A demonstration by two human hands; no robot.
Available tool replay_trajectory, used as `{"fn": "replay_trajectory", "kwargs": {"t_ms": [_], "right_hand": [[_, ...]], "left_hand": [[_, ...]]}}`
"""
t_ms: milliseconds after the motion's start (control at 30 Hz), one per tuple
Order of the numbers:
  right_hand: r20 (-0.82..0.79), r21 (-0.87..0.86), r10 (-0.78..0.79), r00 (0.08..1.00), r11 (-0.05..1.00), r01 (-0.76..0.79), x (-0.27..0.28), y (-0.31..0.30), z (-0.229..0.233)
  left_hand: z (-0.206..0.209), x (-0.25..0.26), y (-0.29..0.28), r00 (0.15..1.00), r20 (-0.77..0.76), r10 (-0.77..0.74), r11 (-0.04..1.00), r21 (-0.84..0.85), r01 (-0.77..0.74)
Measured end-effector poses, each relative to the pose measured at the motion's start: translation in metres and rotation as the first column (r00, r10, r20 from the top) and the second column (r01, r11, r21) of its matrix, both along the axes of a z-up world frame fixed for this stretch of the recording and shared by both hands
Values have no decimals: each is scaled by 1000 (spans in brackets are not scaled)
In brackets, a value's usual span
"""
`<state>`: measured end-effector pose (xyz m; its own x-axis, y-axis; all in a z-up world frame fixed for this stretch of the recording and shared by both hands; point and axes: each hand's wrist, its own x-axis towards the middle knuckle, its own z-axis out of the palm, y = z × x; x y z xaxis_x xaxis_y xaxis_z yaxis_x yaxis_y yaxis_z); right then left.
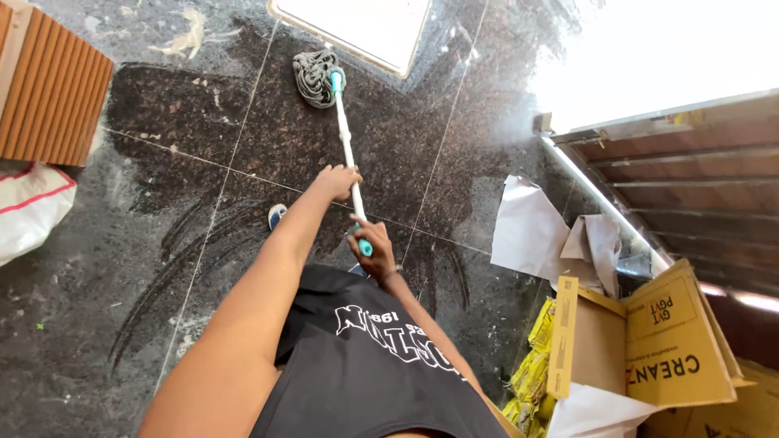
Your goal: Mopping a dark tiled floor with a wet mop.
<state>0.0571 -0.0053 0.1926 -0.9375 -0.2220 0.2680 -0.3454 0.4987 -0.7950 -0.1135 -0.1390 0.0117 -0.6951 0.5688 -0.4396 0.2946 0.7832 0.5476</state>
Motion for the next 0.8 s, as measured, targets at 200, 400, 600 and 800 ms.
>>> {"fn": "replay_trajectory", "kwargs": {"t_ms": [200, 400, 600, 800], "right_hand": [[-7, -40, 149, 989, 988, -149, -65, -45, 43], [76, -66, 541, 838, 841, -537, -57, -102, 40], [44, -78, 676, 736, 736, -672, -50, -159, 57], [121, -115, 764, 634, 645, -755, -45, -218, 80]], "left_hand": [[52, 3, -53, 904, -293, 312, 942, 217, -255], [64, 49, -112, 765, -453, 459, 887, 279, -367], [89, 89, -170, 688, -391, 612, 791, 328, -517], [114, 131, -236, 616, -333, 713, 701, 350, -622]]}}
